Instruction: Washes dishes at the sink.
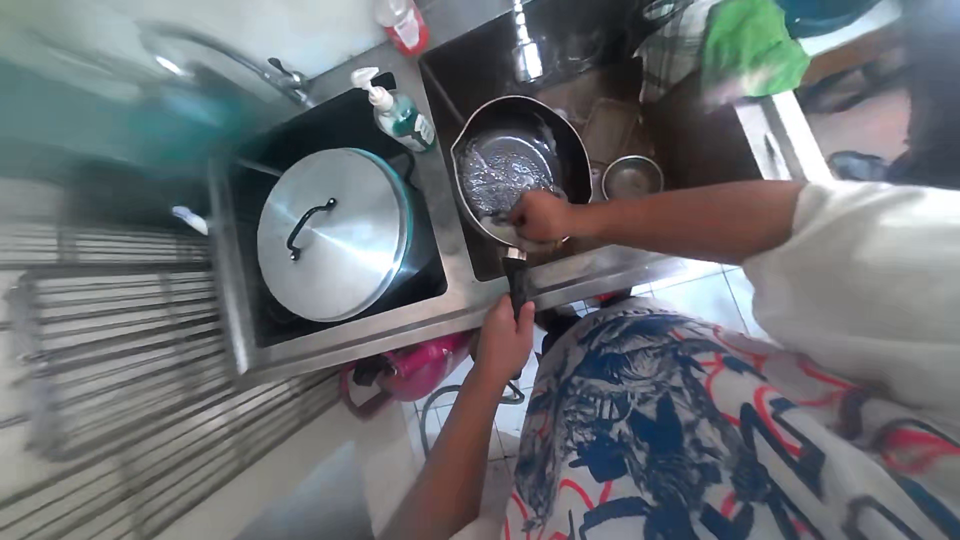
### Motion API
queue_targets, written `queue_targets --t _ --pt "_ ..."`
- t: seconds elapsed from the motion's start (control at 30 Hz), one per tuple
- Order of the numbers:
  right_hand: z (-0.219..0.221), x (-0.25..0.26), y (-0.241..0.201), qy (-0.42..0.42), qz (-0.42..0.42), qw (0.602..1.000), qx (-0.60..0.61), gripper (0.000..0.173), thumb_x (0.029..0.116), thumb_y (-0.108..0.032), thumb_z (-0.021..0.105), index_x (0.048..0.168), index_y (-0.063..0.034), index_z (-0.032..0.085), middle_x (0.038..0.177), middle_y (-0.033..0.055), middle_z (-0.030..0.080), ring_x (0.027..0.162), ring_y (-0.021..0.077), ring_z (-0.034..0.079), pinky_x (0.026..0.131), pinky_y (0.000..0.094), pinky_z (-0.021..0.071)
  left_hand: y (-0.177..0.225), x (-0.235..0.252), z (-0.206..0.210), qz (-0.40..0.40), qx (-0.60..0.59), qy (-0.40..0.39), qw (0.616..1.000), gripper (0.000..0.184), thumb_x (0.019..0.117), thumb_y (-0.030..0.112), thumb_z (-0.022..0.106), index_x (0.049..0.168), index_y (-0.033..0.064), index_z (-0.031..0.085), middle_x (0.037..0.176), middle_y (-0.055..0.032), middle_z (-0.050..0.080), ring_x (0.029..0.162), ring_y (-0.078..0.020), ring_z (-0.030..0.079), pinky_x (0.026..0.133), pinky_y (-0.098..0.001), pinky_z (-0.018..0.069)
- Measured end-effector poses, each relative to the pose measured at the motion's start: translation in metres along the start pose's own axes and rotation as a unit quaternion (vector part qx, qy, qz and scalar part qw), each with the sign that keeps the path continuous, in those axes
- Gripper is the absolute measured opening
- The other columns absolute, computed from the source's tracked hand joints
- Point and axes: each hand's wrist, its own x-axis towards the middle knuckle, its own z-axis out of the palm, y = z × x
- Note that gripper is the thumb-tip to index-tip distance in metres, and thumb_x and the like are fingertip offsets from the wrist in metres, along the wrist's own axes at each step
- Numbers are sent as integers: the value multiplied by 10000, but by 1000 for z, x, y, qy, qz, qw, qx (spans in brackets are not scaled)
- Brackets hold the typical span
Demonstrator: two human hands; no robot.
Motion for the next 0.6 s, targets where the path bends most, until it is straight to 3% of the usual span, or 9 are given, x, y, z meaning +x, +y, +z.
queue_targets --t 0.1,0.13,0.17,0.23,0.3,0.37,0.5,0.6 --pt "3 5 5 14 -79 996 22 63 835 -13 753 898 -11 758 884 181 722 864 367 702 780 633 550 -3 0 -1 0 -13 31 999 325 1074 244 494 1177 -49 587 802 -98 612 663 -177 622 666 -374 560" --pt "-9 1 8 -28 -73 997 -24 83 851 -22 767 932 -5 757 934 192 720 917 378 695 832 636 545 -6 -1 -2 4 -25 40 999 313 1069 240 497 1153 -46 591 779 -84 595 642 -165 605 644 -361 549" --pt "-23 -5 10 -78 -40 992 -94 124 875 -46 763 991 -3 752 1011 210 711 992 405 681 883 652 529 -9 -3 -3 7 -39 42 998 298 1067 239 501 1130 -37 593 753 -66 578 613 -151 588 617 -345 540" --pt "-53 -18 6 -137 62 963 -222 179 913 -100 738 1060 0 724 1099 253 686 1063 466 657 870 695 516 -12 -6 -3 8 -67 25 997 286 1073 253 499 1123 -15 588 721 -43 562 570 -138 574 579 -334 544" --pt "-73 -23 6 -120 131 940 -292 229 948 -119 707 1105 48 701 1192 314 648 1144 526 617 895 727 492 -9 -10 -3 11 -67 -8 998 304 1076 267 494 1163 -8 589 736 -51 579 581 -153 590 595 -354 557" --pt "-85 -17 9 -73 132 923 -354 217 930 -48 688 1093 96 692 1284 357 586 1231 555 541 964 718 449 -4 -15 -4 18 -64 -37 997 313 1078 277 490 1176 -5 585 746 -56 578 580 -157 581 592 -353 551" --pt "-109 7 13 20 -31 899 -437 210 931 94 595 1122 99 681 1372 348 534 1289 530 513 1006 658 453 3 -19 -7 20 -57 -62 996 306 1078 271 481 1179 -4 571 742 -50 570 576 -149 579 585 -340 549" --pt "-106 23 4 79 -153 906 -386 293 923 118 596 1179 29 709 1413 303 531 1312 500 522 1020 648 468 10 -19 -7 22 -23 -67 997 319 1078 273 487 1196 -10 574 775 -72 592 610 -164 597 614 -355 555"
